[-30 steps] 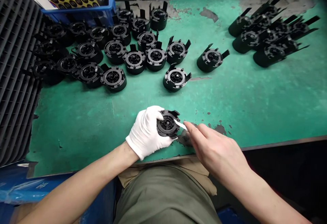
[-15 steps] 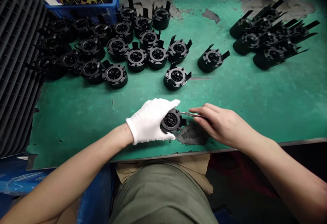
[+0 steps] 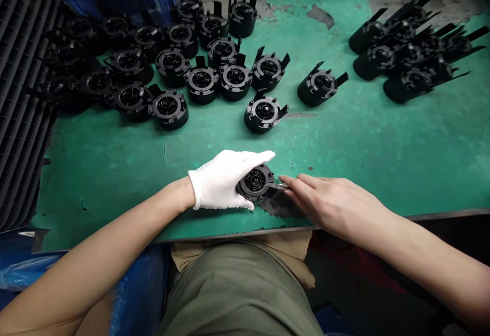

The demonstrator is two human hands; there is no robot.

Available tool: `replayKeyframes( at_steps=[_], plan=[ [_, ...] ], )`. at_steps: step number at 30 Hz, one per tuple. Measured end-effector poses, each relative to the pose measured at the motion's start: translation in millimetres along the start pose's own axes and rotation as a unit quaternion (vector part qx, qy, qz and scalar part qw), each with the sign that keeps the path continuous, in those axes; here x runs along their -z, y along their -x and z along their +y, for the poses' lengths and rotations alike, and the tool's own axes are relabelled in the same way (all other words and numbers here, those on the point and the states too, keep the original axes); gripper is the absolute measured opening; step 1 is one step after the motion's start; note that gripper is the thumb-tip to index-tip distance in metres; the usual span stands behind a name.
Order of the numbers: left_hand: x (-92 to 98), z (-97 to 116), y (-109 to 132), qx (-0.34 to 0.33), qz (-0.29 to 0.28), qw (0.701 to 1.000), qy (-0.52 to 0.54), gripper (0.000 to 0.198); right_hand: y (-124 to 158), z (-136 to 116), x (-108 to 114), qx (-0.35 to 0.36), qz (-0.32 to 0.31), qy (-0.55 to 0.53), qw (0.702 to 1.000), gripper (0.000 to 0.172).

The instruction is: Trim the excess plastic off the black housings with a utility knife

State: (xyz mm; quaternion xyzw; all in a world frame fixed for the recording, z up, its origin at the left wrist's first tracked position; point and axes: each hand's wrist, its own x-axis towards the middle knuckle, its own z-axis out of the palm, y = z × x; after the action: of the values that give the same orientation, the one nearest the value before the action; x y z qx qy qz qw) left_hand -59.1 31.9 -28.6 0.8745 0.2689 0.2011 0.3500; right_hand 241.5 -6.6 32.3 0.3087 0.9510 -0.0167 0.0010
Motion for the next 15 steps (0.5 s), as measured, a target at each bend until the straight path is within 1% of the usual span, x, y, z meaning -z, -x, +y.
replayKeyframes(
  at_steps=[3, 5, 10, 11, 15],
  plan=[
    [0.8, -1, -1, -0.007, 0.001, 1.000, -0.005, 0.131, -2, -3, 6, -0.019, -0.032, 0.006, 0.999, 0.036],
    [1.2, -1, -1, -0.008, 0.001, 1.000, -0.008, 0.133, -3, 0, 8, -0.012, -0.051, 0.003, 0.999, 0.037],
    [0.2, -1, 0, -0.006, 0.001, 1.000, -0.013, 0.136, -4, 10, 8, 0.022, -0.098, 0.003, 0.995, 0.026],
    [0.1, -1, 1, -0.005, 0.002, 1.000, -0.013, 0.135, -3, 10, 8, 0.024, -0.104, 0.011, 0.994, 0.026],
    [0.6, 0, 1, -0.003, 0.004, 1.000, -0.016, 0.134, -2, 8, 11, 0.039, -0.123, 0.042, 0.991, 0.034]
  ],
)
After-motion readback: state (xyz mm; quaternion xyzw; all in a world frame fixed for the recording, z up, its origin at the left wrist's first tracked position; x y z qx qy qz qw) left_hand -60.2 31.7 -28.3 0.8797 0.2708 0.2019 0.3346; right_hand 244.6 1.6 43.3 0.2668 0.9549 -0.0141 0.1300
